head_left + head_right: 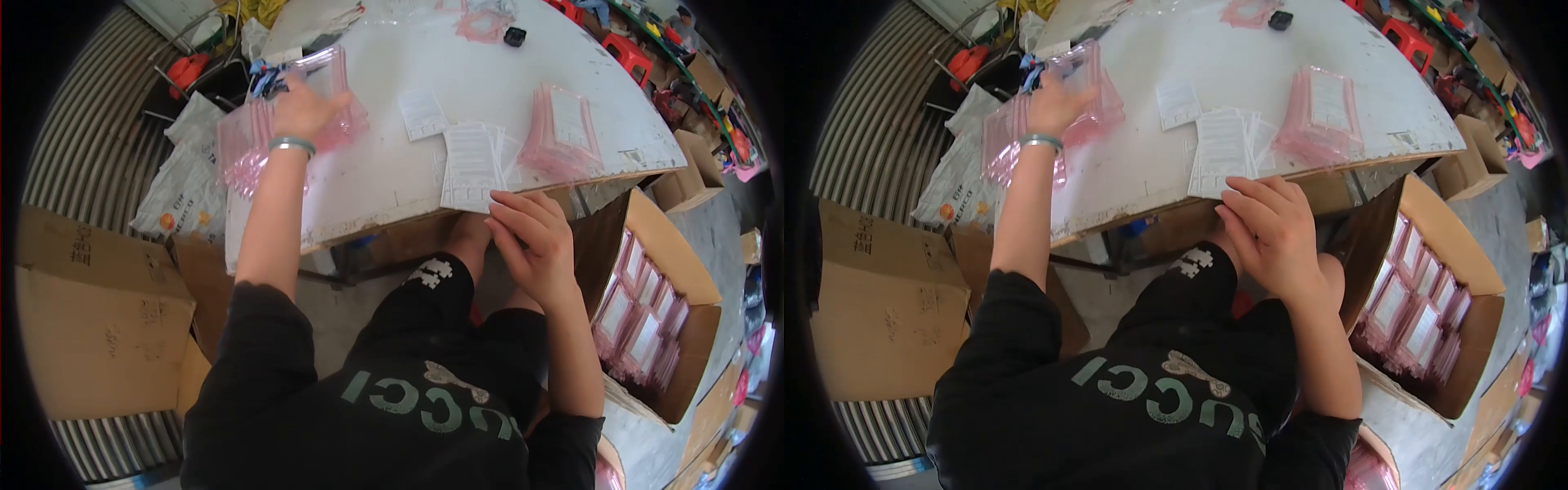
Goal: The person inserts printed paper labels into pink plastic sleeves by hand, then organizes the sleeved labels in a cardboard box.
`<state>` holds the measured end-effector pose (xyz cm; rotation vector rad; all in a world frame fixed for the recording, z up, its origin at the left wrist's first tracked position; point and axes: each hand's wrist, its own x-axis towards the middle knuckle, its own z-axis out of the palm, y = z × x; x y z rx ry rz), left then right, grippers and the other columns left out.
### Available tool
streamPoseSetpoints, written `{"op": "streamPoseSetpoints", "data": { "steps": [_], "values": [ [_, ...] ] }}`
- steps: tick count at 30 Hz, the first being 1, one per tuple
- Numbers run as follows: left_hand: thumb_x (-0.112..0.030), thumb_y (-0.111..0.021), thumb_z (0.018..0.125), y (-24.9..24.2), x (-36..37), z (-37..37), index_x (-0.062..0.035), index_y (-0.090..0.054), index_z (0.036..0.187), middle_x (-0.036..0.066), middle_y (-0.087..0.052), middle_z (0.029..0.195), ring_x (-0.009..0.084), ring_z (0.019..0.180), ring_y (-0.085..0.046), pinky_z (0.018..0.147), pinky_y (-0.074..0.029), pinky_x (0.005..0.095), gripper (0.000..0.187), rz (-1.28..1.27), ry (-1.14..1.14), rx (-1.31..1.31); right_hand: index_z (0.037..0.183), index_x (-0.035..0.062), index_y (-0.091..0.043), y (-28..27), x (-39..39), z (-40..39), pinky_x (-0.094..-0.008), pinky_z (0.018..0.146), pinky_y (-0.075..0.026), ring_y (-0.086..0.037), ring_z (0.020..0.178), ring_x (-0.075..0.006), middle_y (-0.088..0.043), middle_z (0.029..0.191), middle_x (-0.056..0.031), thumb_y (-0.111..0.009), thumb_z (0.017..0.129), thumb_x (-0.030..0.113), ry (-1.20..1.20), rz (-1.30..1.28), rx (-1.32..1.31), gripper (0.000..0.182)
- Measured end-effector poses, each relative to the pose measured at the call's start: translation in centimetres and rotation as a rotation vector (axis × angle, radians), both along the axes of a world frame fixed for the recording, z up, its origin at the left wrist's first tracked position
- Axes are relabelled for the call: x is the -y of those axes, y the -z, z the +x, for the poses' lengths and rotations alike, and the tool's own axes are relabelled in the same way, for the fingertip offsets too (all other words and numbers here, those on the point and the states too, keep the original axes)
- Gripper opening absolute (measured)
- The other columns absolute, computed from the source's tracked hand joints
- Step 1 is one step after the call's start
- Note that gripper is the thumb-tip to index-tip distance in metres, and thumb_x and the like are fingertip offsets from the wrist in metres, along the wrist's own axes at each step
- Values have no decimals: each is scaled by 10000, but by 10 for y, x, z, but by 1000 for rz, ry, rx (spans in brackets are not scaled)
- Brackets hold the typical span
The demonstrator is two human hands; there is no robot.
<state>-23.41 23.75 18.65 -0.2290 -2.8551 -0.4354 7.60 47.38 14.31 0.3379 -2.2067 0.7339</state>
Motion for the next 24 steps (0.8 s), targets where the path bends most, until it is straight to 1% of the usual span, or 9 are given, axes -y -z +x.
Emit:
{"op": "streamPoseSetpoints", "data": {
  "steps": [1, 6, 9, 10, 13, 16, 19, 22, 24],
  "values": [
    [-661, -803, 642, 5, 3, 1, 163, -331, 1400, 377, -545, 1300, 415, 1221, -594, 1020, -488, 411, 1215, -74, 10, 90, 948, 12, -705, 0, 4, 0, -387, 734, -491, -658, 864, -290, -721, 1024, -125, -768, 757, 47, -20, 3, 6, 204],
    [-713, -777, 650, 20, 8, 12, 106, -408, 1372, 332, -586, 1207, 473, 1095, -622, 943, -521, 492, 1153, -170, 24, -348, 959, 4, -710, -11, 11, 18, -375, 717, -503, -656, 800, -287, -726, 998, -127, -766, 767, 37, -108, 7, 62, 202],
    [-746, -790, 597, 7, 11, 13, 115, -458, 1317, 319, -610, 1148, 454, 1020, -658, 887, -546, 469, 1171, -217, 5, -482, 965, -8, -710, -9, 8, 22, -371, 695, -511, -654, 765, -287, -727, 972, -134, -762, 774, 19, -119, -99, 107, 200],
    [-648, -773, 727, 2, 6, 21, 106, -498, 1293, 241, -641, 1104, 402, 924, -688, 823, -572, 442, 983, -271, -26, -522, 952, -14, -712, -10, 10, 23, -359, 672, -515, -656, 756, -285, -728, 958, -143, -763, 773, 3, -110, -148, 127, 187],
    [-556, -871, 604, -9, -1, 39, 51, -334, 1461, 247, -538, 1219, 398, 1118, -580, 952, -501, 458, 1179, -173, -68, -400, 1008, -28, -705, -22, 18, 20, -348, 657, -512, -655, 746, -269, -726, 935, -150, -770, 769, -6, -184, -111, 73, 248],
    [-205, -872, 707, -21, -5, 66, 68, -521, 1294, 164, -698, 1067, 219, 931, -671, 817, -544, 346, 736, 716, 488, -293, 1149, -49, -675, -27, 28, 22, -355, 696, -532, -662, 769, -262, -729, 1001, -154, -797, 761, 11, -173, -128, 81, 411],
    [-383, -716, 902, 13, -16, 129, 61, -502, 1302, 197, -625, 1165, 320, 1024, -664, 839, -564, 391, 635, 1161, 515, 566, 1297, -48, -596, -27, 51, 20, -339, 787, -542, -672, 878, -244, -701, 1135, -163, -812, 764, 26, -137, -382, 68, 580],
    [-111, -584, 973, 40, -29, 178, 15, -508, 1314, 160, -615, 1168, 296, 1022, -662, 871, -563, 379, 371, 1674, 563, 1085, 1424, -16, -512, -9, 52, 28, -297, 864, -538, -670, 998, -193, -668, 1244, -168, -782, 798, -4, -155, -494, 191, 681],
    [-136, -501, 995, 55, -38, 202, -34, -430, 1431, 180, -569, 1297, 339, 1170, -595, 993, -513, 445, 454, 1987, 545, 1246, 1468, 32, -480, -2, 45, 35, -267, 862, -537, -655, 1015, -130, -674, 1235, -132, -695, 838, -87, -221, -628, 254, 677]
  ]
}}
